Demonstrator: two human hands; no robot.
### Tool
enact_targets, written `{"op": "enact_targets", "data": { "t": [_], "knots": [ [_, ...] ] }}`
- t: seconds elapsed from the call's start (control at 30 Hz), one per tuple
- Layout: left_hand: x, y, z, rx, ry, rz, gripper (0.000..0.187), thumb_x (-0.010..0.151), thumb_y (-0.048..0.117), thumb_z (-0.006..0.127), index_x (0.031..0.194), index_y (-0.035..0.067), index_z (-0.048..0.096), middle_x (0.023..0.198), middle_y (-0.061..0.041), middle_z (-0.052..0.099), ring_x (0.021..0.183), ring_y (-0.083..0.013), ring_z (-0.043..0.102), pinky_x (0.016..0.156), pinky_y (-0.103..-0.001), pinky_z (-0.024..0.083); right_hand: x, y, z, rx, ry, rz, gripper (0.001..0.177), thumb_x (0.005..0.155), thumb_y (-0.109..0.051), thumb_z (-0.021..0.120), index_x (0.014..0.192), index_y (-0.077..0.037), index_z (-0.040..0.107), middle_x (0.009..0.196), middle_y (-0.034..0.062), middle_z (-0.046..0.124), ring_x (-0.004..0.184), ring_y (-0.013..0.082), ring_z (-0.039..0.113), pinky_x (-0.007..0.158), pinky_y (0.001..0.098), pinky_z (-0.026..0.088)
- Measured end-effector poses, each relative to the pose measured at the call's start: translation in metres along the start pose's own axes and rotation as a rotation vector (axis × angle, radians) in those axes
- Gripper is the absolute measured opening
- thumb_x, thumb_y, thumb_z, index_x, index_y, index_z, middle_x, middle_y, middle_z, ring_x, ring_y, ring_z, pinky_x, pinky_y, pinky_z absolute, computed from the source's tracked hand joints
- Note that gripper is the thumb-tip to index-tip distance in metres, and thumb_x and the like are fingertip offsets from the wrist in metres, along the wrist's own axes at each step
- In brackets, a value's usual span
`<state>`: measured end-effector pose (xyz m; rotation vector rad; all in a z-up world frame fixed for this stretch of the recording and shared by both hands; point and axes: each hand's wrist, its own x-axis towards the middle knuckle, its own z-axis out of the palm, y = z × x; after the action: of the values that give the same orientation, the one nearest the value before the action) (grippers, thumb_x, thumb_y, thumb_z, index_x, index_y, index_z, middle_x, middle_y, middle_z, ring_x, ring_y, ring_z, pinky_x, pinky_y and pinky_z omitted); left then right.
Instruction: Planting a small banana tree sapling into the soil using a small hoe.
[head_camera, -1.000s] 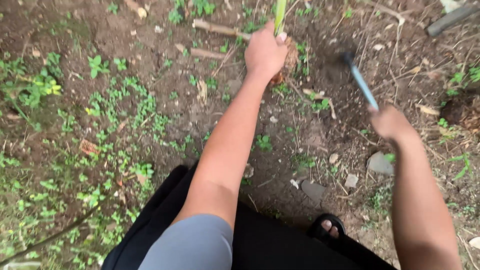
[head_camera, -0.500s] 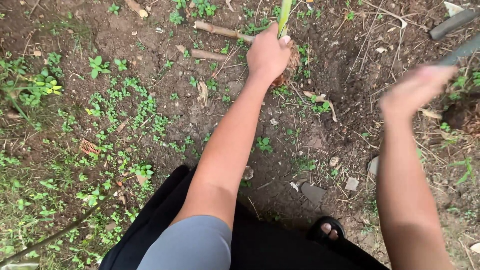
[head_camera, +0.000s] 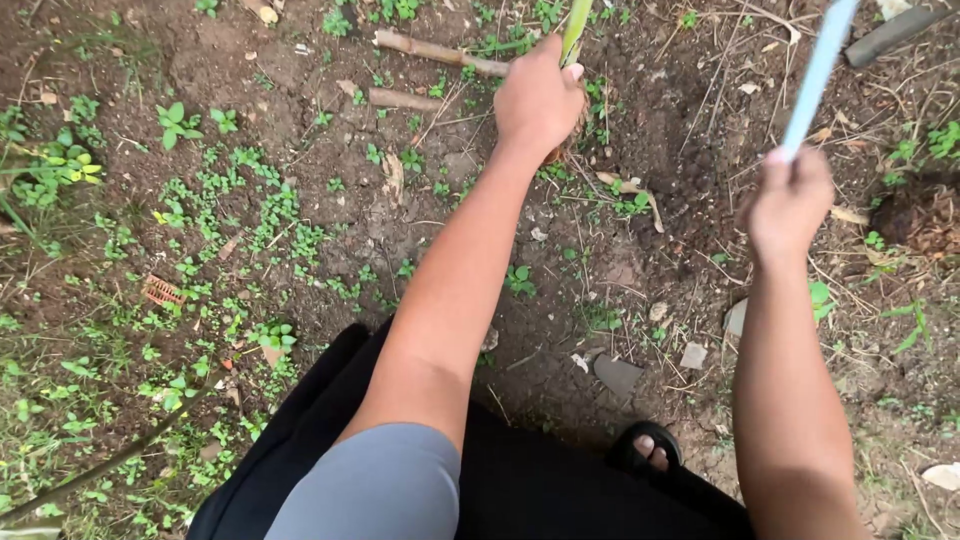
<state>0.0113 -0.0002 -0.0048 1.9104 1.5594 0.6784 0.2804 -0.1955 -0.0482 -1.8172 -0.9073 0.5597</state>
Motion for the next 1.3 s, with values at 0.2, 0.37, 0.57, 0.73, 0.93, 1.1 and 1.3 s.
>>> {"op": "enact_targets", "data": {
  "t": [0.2,0.37,0.57,0.73,0.93,1.1,1.3],
  "knots": [
    [-0.004,0.002,-0.007,0.004,0.002,0.005,0.029,0.090,0.020,0.068,0.116,0.009,0.064,0.105,-0.012,0.075,0.094,-0.0328,0.075,0.084,-0.049,0.059,0.069,0.131,0.032,-0.571,0.121,-0.193,0.025,0.118,-0.022,0.046,0.116,0.001,0.056,0.085,0.0084,0.057,0.066,0.0142,0.054,0.054,0.0285,0.043],
    [-0.007,-0.001,-0.020,-0.042,0.015,-0.027,0.035,0.089,0.019,0.068,0.121,0.008,0.061,0.100,-0.013,0.074,0.089,-0.0309,0.076,0.081,-0.048,0.059,0.046,0.062,0.046,-0.639,-0.367,0.449,0.039,0.116,-0.035,0.045,0.114,0.003,0.053,0.075,0.0092,0.052,0.052,0.0168,0.042,0.042,0.0307,0.037],
    [-0.005,-0.003,-0.013,-0.086,-0.069,-0.086,0.041,0.092,0.017,0.064,0.132,0.008,0.058,0.101,-0.011,0.075,0.085,-0.0261,0.079,0.080,-0.043,0.063,0.010,0.010,-0.020,-0.507,-0.488,0.500,0.065,0.122,-0.043,0.042,0.110,0.020,0.054,0.062,0.0145,0.047,0.042,0.0242,0.038,0.036,0.0388,0.030],
    [0.002,-0.010,0.000,-0.006,0.012,-0.016,0.041,0.089,0.019,0.068,0.128,0.008,0.062,0.102,-0.010,0.076,0.086,-0.0253,0.076,0.079,-0.045,0.061,-0.016,-0.009,-0.056,-0.395,0.001,-0.187,0.017,0.120,-0.012,0.049,0.119,0.004,0.056,0.083,0.0010,0.062,0.071,0.0074,0.057,0.058,0.0266,0.044],
    [-0.005,0.004,-0.016,-0.058,-0.060,-0.089,0.043,0.094,0.020,0.062,0.136,0.010,0.057,0.106,-0.010,0.075,0.087,-0.0234,0.078,0.081,-0.043,0.063,0.008,0.025,0.021,-0.826,0.061,-0.182,0.025,0.116,-0.019,0.040,0.127,0.000,0.051,0.086,0.0222,0.067,0.073,0.0345,0.067,0.063,0.0474,0.053],
    [-0.007,-0.012,-0.012,-0.054,0.037,-0.037,0.041,0.090,0.019,0.066,0.129,0.008,0.061,0.109,-0.012,0.074,0.094,-0.0301,0.075,0.083,-0.047,0.060,0.006,-0.026,0.037,-1.248,-0.354,0.059,0.039,0.114,-0.035,0.036,0.125,-0.003,0.056,0.097,0.0280,0.073,0.089,0.0446,0.073,0.077,0.0551,0.058],
    [-0.010,-0.016,-0.025,-0.085,0.010,-0.079,0.033,0.091,0.021,0.066,0.121,0.007,0.062,0.103,-0.014,0.075,0.094,-0.0344,0.074,0.082,-0.049,0.058,-0.028,-0.130,0.004,-1.497,-0.530,0.166,0.045,0.109,-0.043,0.044,0.134,-0.011,0.065,0.110,0.0228,0.076,0.098,0.0389,0.075,0.082,0.0523,0.060]
  ]
}}
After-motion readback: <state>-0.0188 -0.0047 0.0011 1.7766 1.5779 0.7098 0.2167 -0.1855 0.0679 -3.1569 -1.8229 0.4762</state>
